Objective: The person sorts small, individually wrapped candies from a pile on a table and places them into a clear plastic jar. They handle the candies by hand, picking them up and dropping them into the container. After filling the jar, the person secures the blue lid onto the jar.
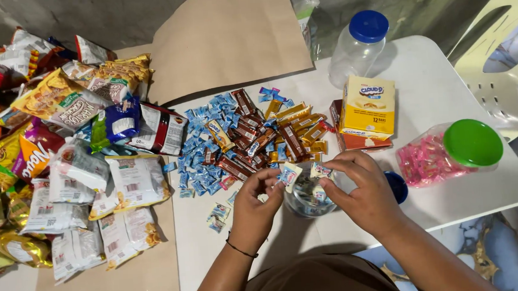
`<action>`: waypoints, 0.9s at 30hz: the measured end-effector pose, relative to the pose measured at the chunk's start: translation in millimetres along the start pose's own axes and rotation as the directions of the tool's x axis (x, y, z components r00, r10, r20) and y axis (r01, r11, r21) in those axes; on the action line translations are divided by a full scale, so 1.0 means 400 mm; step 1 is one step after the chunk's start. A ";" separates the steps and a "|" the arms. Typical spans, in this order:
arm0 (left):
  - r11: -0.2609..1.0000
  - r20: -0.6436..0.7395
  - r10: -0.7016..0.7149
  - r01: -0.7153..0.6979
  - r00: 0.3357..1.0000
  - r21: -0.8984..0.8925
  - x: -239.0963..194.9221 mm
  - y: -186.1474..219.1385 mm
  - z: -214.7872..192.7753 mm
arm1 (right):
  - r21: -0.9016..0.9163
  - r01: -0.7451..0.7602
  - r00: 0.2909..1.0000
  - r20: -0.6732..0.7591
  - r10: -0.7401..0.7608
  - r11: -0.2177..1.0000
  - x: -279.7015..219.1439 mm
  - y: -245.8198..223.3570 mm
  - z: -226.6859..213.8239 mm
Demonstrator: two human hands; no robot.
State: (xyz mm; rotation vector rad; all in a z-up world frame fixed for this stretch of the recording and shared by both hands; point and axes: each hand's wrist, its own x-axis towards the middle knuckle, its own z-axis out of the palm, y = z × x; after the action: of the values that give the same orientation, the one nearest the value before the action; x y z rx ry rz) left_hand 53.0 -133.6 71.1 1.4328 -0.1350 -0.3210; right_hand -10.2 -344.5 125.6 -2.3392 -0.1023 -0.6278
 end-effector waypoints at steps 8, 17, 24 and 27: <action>0.992 -0.130 0.058 -0.043 0.990 0.116 -0.030 -0.033 0.046 | 0.089 0.023 0.995 0.092 -0.031 0.996 -0.004 0.104 -0.024; 0.997 -0.235 -0.002 0.019 0.972 0.069 -0.072 -0.037 0.077 | 0.121 0.080 0.980 0.171 -0.100 0.989 0.008 0.118 -0.027; 0.998 -0.272 0.008 0.008 0.962 0.057 -0.098 -0.049 0.086 | 0.227 0.025 0.981 0.184 -0.067 0.974 0.014 0.141 -0.034; 0.997 -0.291 0.005 0.020 0.957 0.080 -0.109 -0.052 0.090 | 0.278 0.002 0.984 0.169 -0.050 0.961 0.005 0.151 -0.039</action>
State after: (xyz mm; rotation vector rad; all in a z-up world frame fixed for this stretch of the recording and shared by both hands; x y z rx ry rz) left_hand -1.5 -156.8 60.2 1.5461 0.0986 -0.1083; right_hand -0.2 -400.2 99.1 -2.1183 -0.2836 -0.3906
